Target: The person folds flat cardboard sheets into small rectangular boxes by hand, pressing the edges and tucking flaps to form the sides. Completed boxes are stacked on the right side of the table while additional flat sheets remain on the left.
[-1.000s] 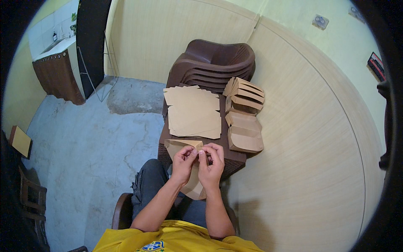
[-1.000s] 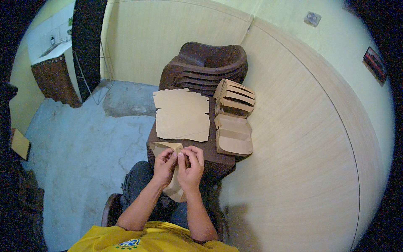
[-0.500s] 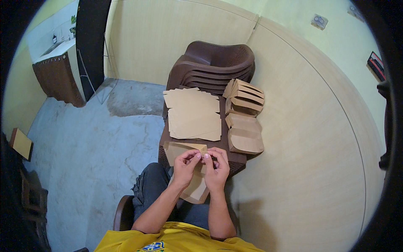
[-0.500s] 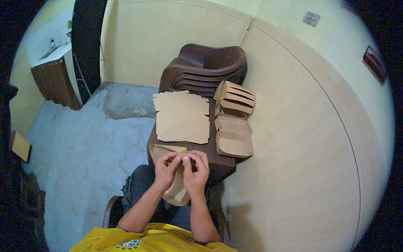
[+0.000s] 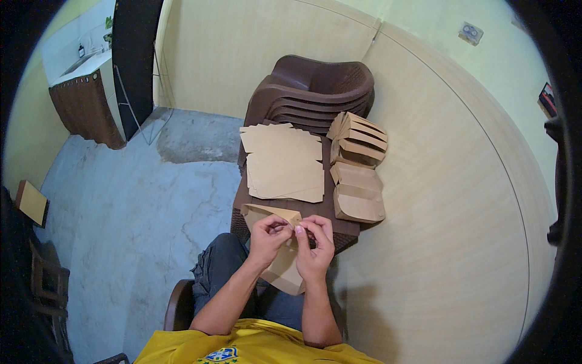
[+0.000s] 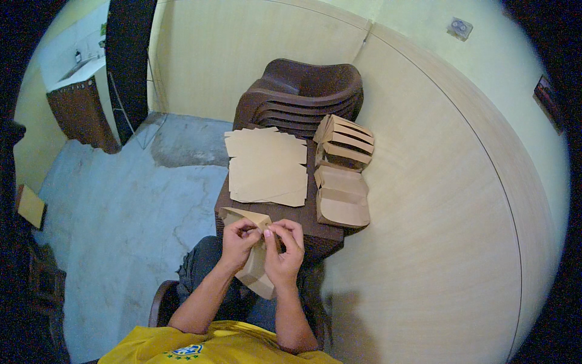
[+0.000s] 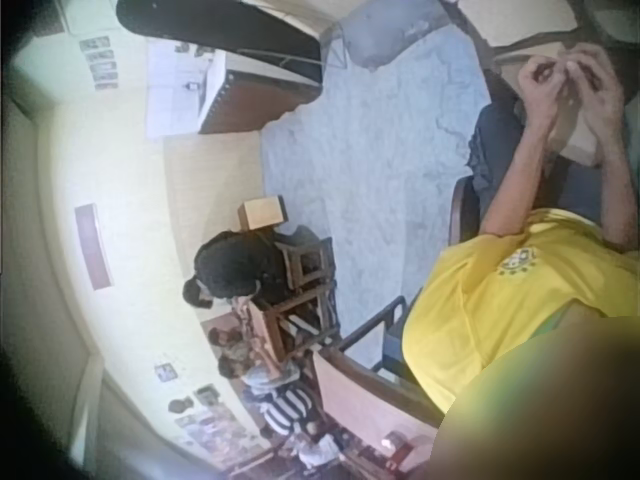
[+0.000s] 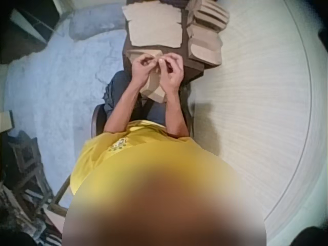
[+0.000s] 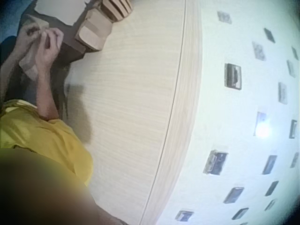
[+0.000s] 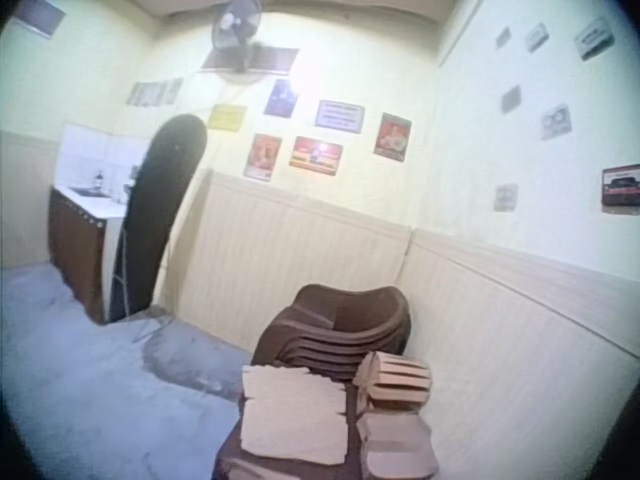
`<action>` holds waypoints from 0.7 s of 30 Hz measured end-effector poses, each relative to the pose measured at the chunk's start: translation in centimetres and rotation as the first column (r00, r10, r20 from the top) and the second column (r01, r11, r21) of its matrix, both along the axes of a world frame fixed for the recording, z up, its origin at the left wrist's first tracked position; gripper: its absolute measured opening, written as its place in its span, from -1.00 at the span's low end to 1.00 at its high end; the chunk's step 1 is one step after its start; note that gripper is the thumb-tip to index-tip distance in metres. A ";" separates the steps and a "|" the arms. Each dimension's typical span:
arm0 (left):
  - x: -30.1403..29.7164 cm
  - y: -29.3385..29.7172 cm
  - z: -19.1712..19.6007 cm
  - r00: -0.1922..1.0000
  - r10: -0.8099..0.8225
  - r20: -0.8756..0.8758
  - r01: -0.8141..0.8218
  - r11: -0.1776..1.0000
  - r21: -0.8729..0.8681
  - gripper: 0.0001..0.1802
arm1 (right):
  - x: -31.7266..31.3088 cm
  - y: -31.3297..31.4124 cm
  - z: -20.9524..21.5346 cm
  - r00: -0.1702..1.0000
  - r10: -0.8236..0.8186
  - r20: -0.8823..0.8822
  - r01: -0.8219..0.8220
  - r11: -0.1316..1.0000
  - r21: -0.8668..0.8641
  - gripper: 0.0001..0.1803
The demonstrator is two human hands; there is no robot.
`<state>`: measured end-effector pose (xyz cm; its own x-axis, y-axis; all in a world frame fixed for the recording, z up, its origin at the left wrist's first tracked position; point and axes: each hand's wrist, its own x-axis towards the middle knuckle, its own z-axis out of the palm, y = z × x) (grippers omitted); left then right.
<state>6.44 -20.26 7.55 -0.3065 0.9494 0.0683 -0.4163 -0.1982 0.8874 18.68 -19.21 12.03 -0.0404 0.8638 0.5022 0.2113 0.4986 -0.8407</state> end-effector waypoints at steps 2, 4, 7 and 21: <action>0.2 0.0 0.1 1.000 0.002 0.025 -0.002 1.000 0.015 -0.95 | 0.1 -0.1 0.0 1.000 0.007 -0.017 -0.007 1.000 -0.023 -0.85; 0.5 0.1 0.1 0.998 0.021 0.064 -0.022 1.000 0.021 -0.96 | 0.0 -0.2 0.1 0.998 0.014 -0.068 -0.020 0.996 -0.091 -0.84; 0.8 0.2 0.1 0.998 0.055 0.040 -0.054 0.998 -0.019 -0.97 | 0.1 -0.3 0.3 1.000 -0.015 -0.015 0.014 0.998 -0.068 -0.84; 1.1 -0.5 -0.3 0.967 0.190 -0.173 -0.169 0.977 0.128 -0.93 | 0.2 -0.1 1.5 0.994 0.095 0.058 -0.095 0.995 0.003 -0.88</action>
